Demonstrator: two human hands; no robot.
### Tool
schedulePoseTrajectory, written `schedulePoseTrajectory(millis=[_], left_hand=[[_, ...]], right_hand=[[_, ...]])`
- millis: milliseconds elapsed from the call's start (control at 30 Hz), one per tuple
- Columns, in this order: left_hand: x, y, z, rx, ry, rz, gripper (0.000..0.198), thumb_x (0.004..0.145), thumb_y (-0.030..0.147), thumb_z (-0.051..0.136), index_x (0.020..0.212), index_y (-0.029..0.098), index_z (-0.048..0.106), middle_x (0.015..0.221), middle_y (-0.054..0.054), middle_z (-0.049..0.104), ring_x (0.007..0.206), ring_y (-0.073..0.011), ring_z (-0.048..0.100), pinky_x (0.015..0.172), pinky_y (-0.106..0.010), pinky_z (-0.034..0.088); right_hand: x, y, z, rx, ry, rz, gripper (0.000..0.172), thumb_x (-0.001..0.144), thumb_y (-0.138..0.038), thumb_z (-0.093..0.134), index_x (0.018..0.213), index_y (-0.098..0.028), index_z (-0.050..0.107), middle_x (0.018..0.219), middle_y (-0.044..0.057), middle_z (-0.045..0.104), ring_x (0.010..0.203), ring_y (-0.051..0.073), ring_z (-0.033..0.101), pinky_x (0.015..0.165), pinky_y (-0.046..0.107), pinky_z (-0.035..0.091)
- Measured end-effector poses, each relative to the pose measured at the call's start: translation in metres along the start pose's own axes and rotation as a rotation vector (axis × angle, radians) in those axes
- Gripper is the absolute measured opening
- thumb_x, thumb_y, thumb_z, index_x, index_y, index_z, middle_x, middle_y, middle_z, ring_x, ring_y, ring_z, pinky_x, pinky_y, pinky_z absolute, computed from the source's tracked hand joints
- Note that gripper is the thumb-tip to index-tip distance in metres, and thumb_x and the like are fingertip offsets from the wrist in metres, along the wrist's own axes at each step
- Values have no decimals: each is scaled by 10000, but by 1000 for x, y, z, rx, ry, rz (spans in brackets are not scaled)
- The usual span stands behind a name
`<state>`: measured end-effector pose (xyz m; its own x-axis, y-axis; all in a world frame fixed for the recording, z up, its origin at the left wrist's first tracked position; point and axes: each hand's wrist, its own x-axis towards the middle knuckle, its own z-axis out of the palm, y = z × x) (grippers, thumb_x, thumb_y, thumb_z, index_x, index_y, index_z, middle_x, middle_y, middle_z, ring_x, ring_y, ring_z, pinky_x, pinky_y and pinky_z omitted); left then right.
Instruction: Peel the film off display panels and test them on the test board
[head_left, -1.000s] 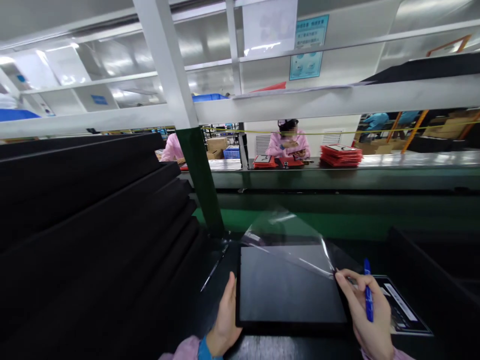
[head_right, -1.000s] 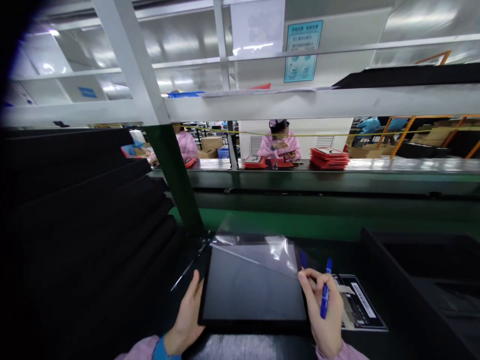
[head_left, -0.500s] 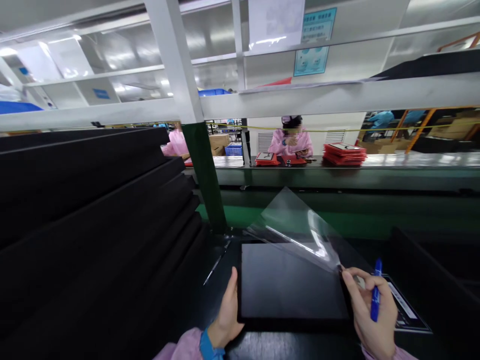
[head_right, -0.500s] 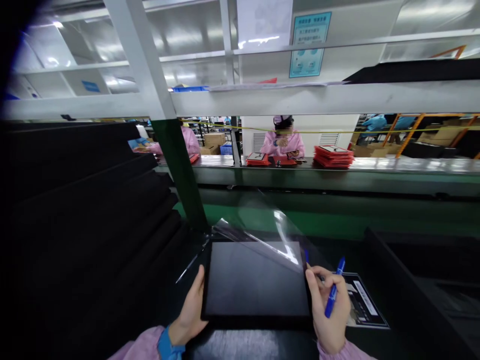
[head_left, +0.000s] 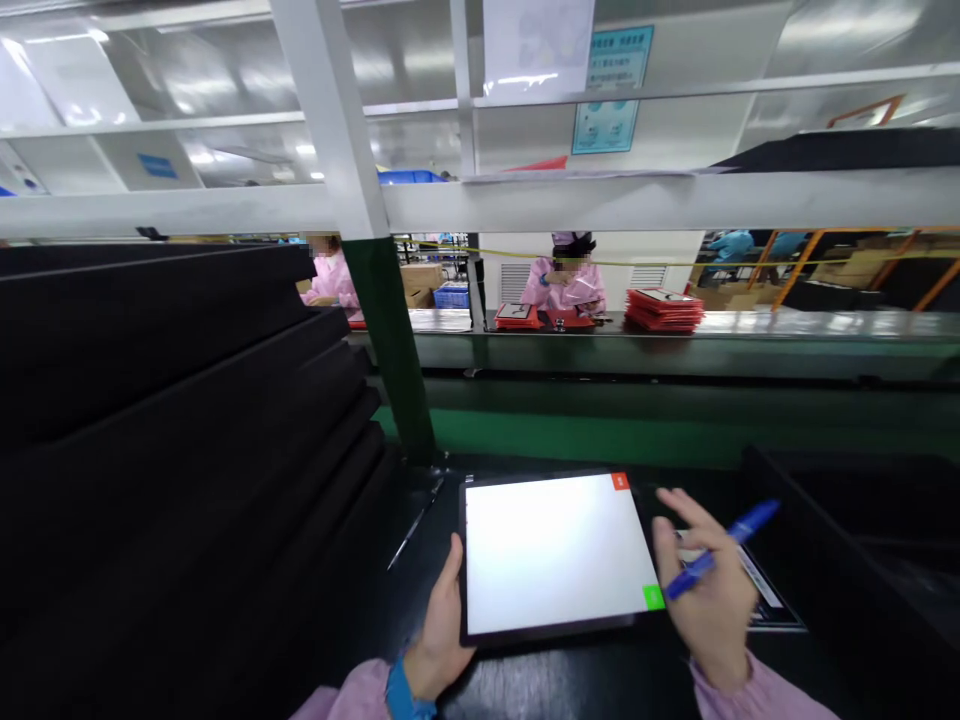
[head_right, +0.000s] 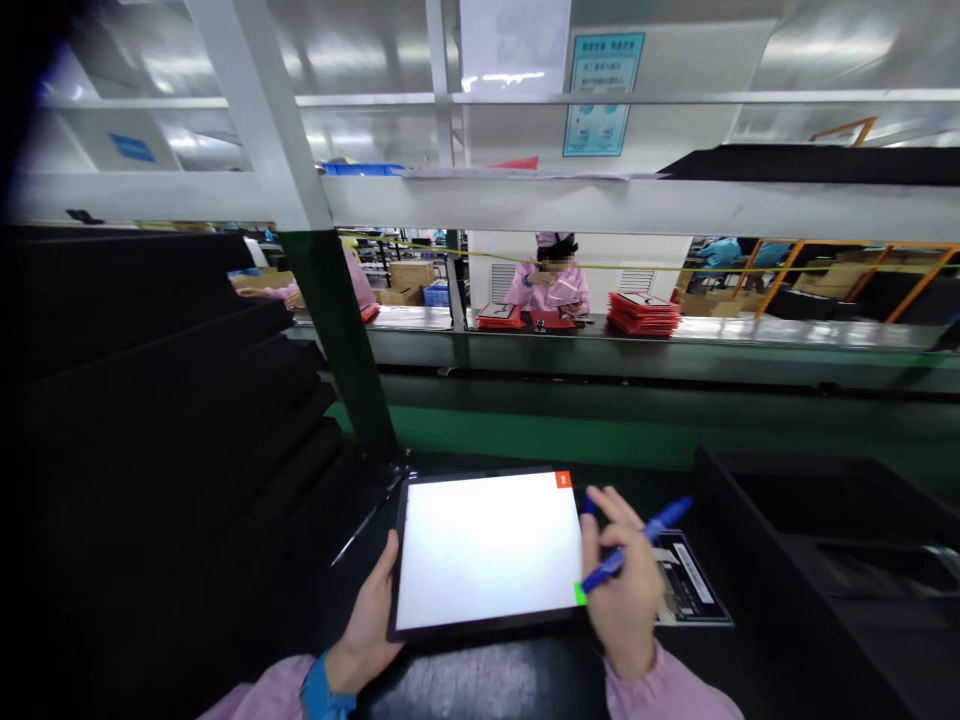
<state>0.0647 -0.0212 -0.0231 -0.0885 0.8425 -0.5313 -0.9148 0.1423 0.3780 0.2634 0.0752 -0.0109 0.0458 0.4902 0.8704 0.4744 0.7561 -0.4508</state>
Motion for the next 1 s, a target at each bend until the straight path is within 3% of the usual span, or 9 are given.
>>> schedulePoseTrajectory(millis=[67,233,333,400,533,633,733,900,1000], left_hand=[[1,-3,-4,33,-7,29,559,914,460,368,1319,100,501,1048,-169,726,1019,-348,655,975,-506,436],[4,-6,-14,95,-3,88,502,919,411,399,1305,114,520,1036,-153,733,1049,-333,643,987,-497,430],[5,-4,-17,93,5,105,509,930,410,366,1275,81,545,1021,-159,735,1050,-328,643,994,-484,429],[6,-3,-18,98,2,112,518,931,416,360,1266,72,553,1015,-162,736,1047,-330,645,993,-487,430],[6,-1,-15,104,13,111,523,912,439,409,1300,108,525,1044,-152,729,1029,-338,652,982,-496,441],[6,0,-13,77,37,117,519,906,414,444,1331,121,489,1071,-148,719,1007,-339,661,970,-493,456],[8,0,-17,63,45,151,516,894,387,488,1349,146,467,1071,-130,720,992,-333,667,959,-487,471],[14,-2,-27,79,32,121,536,894,427,466,1329,115,492,1062,-148,717,1027,-349,645,967,-503,468],[12,-5,-21,115,75,157,557,890,393,484,1358,92,445,1056,-159,711,1053,-354,627,975,-504,462]], right_hand=[[-8,-16,16,-119,-211,-216,153,881,-226,507,738,-242,457,1055,111,704,1070,307,619,783,481,538],[-46,-53,49,-208,-641,-505,135,854,-97,464,829,-214,525,1276,130,600,1226,347,499,914,608,449],[-56,-60,43,-105,-737,-706,152,843,-91,478,872,-216,558,1291,86,598,1266,285,467,1010,541,405],[-50,-55,30,-68,-760,-741,195,844,-72,446,899,-216,565,1255,68,627,1208,240,528,1018,471,423],[-24,-33,3,-153,-680,-632,295,801,0,367,895,-217,542,1185,78,669,1053,246,636,906,471,495],[-14,-16,-12,-203,-492,-506,180,849,-77,419,846,-234,506,1125,97,694,997,272,661,794,457,537],[-16,-5,-23,-146,-323,-322,102,868,-193,509,806,-247,451,1099,120,696,1015,266,654,780,423,554],[-22,13,-37,-91,-294,-123,145,834,-303,580,794,-253,449,1166,137,667,1047,281,643,810,435,552],[-19,38,-47,-47,-221,51,148,823,-317,583,792,-255,452,1119,122,691,910,246,694,751,377,570]])
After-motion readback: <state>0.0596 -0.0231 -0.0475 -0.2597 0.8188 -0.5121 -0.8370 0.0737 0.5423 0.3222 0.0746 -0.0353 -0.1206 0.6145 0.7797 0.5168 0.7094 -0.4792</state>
